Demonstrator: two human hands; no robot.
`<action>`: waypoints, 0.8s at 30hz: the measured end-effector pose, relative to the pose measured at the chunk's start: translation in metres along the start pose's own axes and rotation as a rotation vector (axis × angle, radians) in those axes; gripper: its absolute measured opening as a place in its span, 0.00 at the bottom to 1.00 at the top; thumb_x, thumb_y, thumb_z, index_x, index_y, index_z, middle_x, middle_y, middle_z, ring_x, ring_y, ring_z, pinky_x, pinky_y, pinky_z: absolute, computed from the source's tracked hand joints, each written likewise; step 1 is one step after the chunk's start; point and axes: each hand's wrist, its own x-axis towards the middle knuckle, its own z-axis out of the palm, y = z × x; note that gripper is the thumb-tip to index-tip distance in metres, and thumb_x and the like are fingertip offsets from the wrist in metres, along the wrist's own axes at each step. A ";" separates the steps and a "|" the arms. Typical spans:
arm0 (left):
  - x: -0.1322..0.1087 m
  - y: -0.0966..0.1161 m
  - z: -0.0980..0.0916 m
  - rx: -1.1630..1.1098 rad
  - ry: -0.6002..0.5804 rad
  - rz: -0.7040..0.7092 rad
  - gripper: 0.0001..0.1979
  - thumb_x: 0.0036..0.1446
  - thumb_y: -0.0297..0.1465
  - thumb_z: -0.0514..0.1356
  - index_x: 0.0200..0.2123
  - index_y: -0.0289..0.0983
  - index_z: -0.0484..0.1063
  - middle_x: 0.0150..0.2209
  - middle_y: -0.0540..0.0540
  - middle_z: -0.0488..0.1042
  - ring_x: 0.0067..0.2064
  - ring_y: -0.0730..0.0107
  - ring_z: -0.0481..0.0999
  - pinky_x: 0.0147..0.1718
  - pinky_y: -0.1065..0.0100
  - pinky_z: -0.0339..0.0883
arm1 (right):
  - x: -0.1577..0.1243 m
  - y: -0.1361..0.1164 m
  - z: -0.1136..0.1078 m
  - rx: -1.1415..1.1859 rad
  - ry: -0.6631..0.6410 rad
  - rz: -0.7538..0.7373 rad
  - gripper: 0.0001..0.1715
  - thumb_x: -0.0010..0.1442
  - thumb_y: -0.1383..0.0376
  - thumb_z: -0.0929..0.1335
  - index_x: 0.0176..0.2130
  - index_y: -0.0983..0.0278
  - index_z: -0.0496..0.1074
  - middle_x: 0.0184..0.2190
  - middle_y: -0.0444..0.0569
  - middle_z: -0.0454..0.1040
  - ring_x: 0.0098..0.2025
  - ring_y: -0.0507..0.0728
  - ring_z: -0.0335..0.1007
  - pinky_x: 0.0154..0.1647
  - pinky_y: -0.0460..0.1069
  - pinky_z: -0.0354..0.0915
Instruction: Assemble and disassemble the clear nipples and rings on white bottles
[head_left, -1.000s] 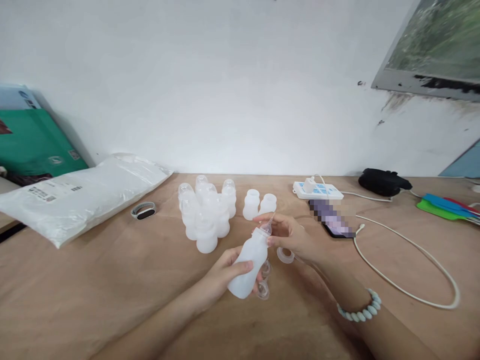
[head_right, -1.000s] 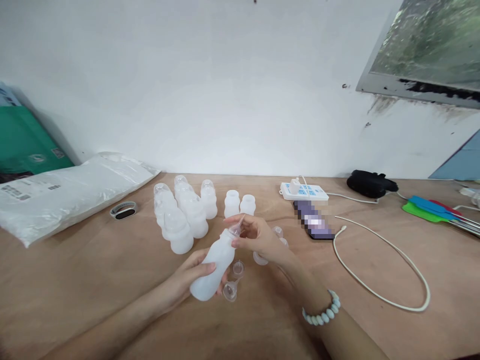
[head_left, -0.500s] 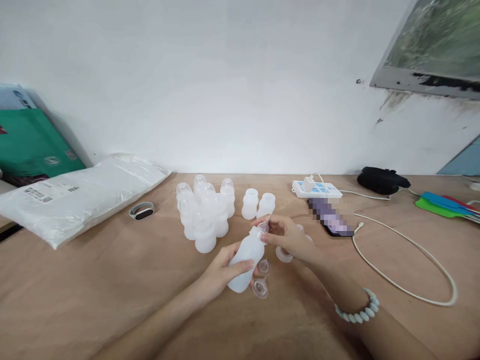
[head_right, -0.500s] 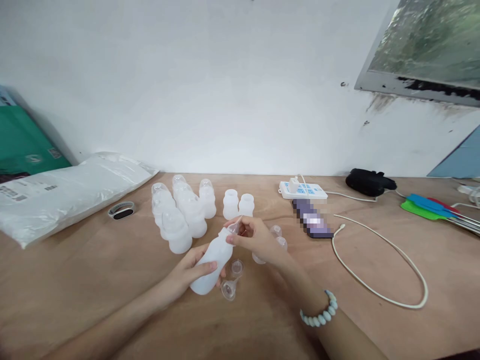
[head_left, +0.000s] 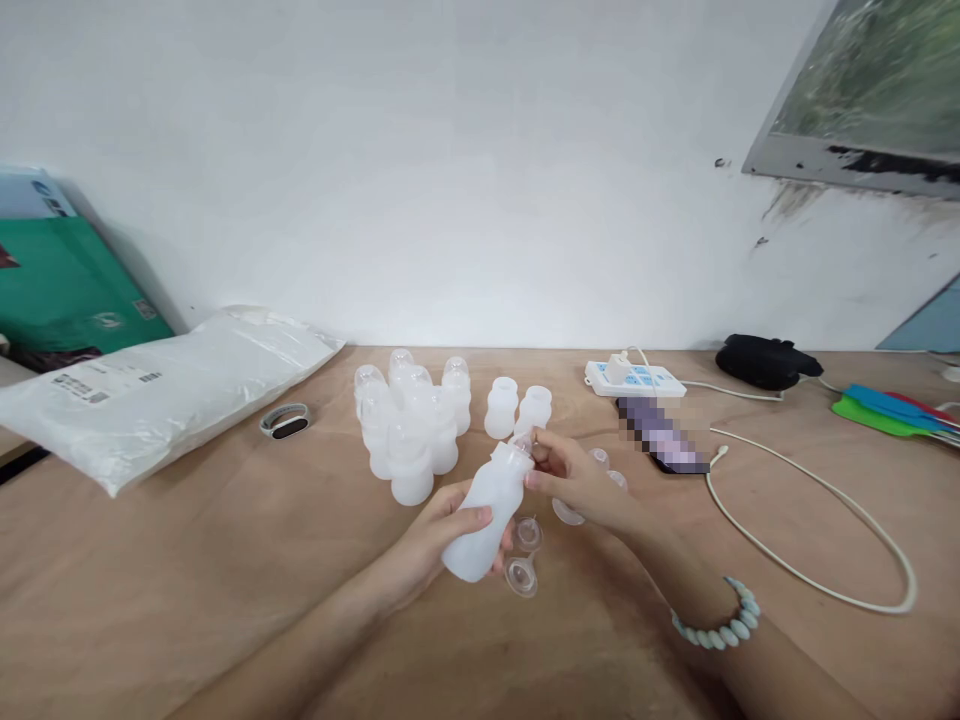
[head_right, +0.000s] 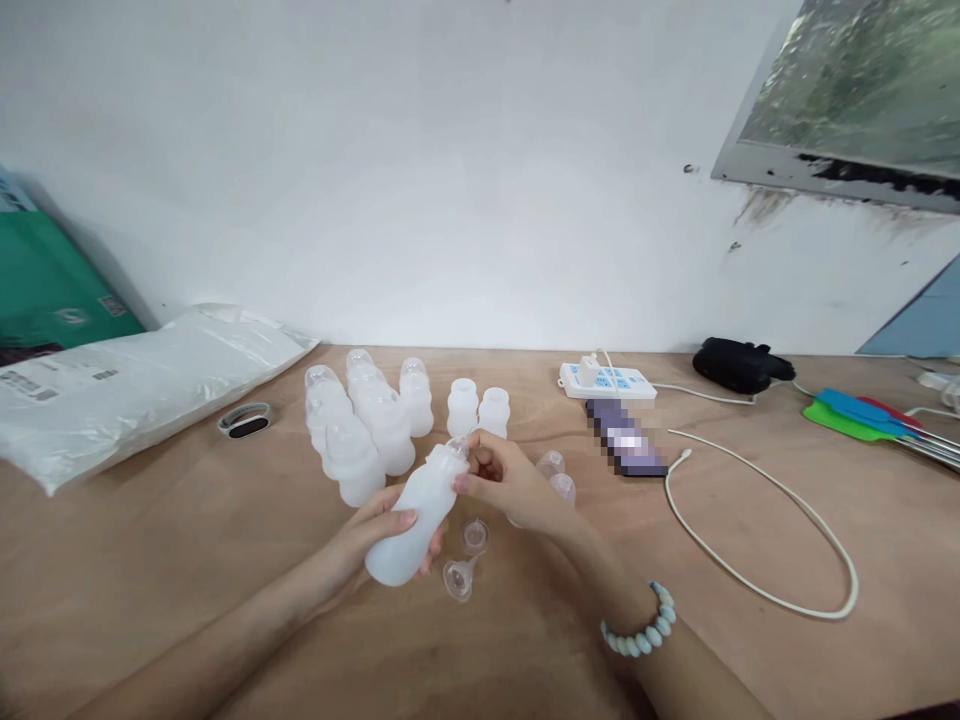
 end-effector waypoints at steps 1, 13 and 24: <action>-0.001 0.001 0.001 -0.054 -0.037 -0.034 0.23 0.50 0.46 0.68 0.39 0.33 0.71 0.29 0.45 0.75 0.24 0.71 0.74 0.24 0.72 0.67 | -0.001 -0.003 0.000 0.032 -0.043 -0.010 0.27 0.50 0.45 0.74 0.39 0.61 0.69 0.29 0.43 0.70 0.33 0.54 0.66 0.34 0.49 0.64; -0.004 0.002 0.008 0.845 0.162 0.199 0.20 0.60 0.38 0.60 0.54 0.37 0.66 0.42 0.42 0.77 0.42 0.55 0.75 0.42 0.59 0.68 | -0.001 0.009 0.014 -0.155 0.171 0.081 0.22 0.52 0.54 0.73 0.26 0.61 0.59 0.20 0.37 0.58 0.23 0.49 0.52 0.25 0.46 0.49; -0.005 0.002 0.001 1.214 0.331 0.342 0.22 0.59 0.32 0.58 0.56 0.38 0.65 0.50 0.38 0.76 0.48 0.46 0.75 0.47 0.52 0.67 | -0.002 0.011 0.031 -0.163 0.353 0.082 0.23 0.55 0.53 0.71 0.24 0.60 0.56 0.19 0.36 0.52 0.23 0.49 0.47 0.24 0.47 0.46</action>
